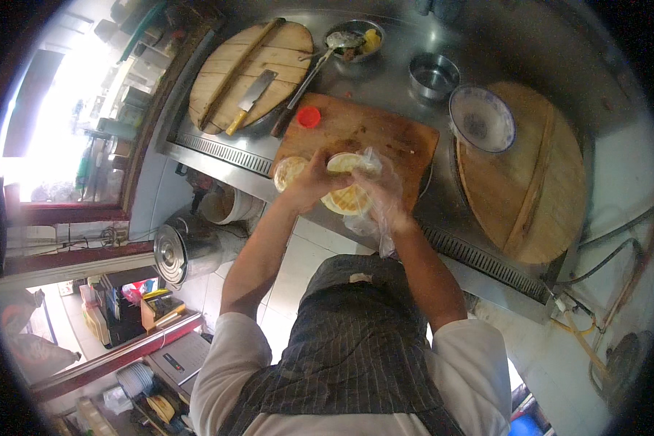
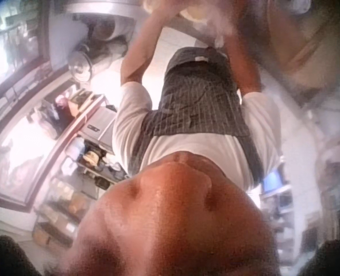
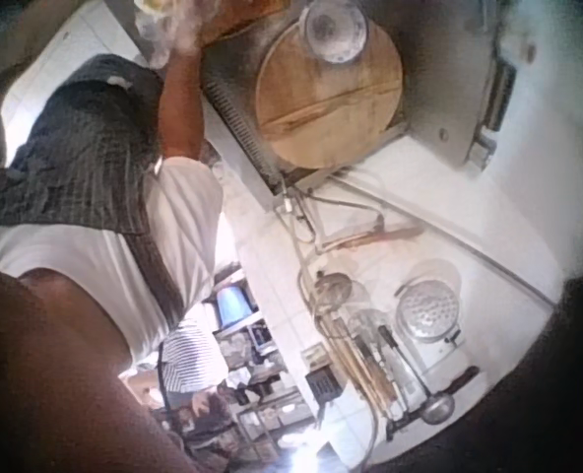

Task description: The person prepares meat buns by cutting open baked buns with a cleaver, filling them with a chopped meat mixture using a spoon, and placing the buns into plastic bags.

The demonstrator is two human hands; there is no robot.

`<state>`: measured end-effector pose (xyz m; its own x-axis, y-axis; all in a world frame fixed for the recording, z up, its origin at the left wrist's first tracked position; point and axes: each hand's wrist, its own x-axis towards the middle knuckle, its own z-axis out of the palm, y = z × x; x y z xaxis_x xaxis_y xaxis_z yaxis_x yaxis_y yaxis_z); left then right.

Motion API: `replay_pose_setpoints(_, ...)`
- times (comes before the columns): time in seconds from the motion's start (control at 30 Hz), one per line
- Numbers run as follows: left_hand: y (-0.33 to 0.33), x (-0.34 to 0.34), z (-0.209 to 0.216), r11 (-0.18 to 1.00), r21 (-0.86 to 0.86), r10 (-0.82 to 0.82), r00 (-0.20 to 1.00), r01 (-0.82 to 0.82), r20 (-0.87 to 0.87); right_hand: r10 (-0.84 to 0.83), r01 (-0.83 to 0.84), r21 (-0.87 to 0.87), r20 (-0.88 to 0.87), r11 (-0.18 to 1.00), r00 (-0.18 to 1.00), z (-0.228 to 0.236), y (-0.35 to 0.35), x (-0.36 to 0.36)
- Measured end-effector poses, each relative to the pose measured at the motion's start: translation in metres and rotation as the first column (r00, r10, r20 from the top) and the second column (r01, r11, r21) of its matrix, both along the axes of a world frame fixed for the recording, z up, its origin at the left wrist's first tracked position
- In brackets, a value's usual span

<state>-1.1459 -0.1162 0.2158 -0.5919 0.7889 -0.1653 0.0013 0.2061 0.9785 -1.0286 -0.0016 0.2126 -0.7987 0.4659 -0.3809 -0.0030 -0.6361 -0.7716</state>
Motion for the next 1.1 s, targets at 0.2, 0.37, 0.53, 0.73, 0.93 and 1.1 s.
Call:
replay_pose_setpoints(0.2, -0.024, -0.046, -0.028, 0.883, 0.000, -0.465, 0.874, 0.470, 0.138, 0.256, -0.307, -0.231, -0.225, 0.923, 0.940, 0.032, -0.030, 0.040)
replay_pose_setpoints(0.37, 0.000, -0.016, -0.003, 0.615, 0.292, -0.777, 0.500, 0.733, 0.381, 0.375, -0.619, -0.346, -0.560, 0.705, 0.739, 0.040, -0.036, 0.041)
replay_pose_setpoints(0.53, -0.024, -0.051, 0.037, 0.762, 0.138, -0.636, 0.772, 0.632, -0.026, 0.439, -0.447, -0.283, -0.094, 0.849, 0.894, 0.034, -0.034, 0.067)
replay_pose_setpoints(0.73, -0.128, -0.054, 0.046, 0.815, 0.445, 0.309, 0.928, -0.372, 0.209, -0.029, 0.057, -0.506, 0.063, 0.861, 0.998, -0.016, -0.019, 0.063)
replay_pose_setpoints(0.93, -0.073, 0.109, 0.021, 0.919, 0.267, -0.056, 0.574, -0.290, 0.817, -0.138, 0.005, -0.415, -0.291, 0.910, 0.947, -0.027, -0.018, 0.024)
replay_pose_setpoints(1.1, -0.092, 0.053, 0.024, 0.902, 0.215, 0.097, 0.663, -0.374, 0.742, -0.179, 0.045, -0.414, -0.289, 0.909, 0.941, -0.034, -0.004, 0.012)
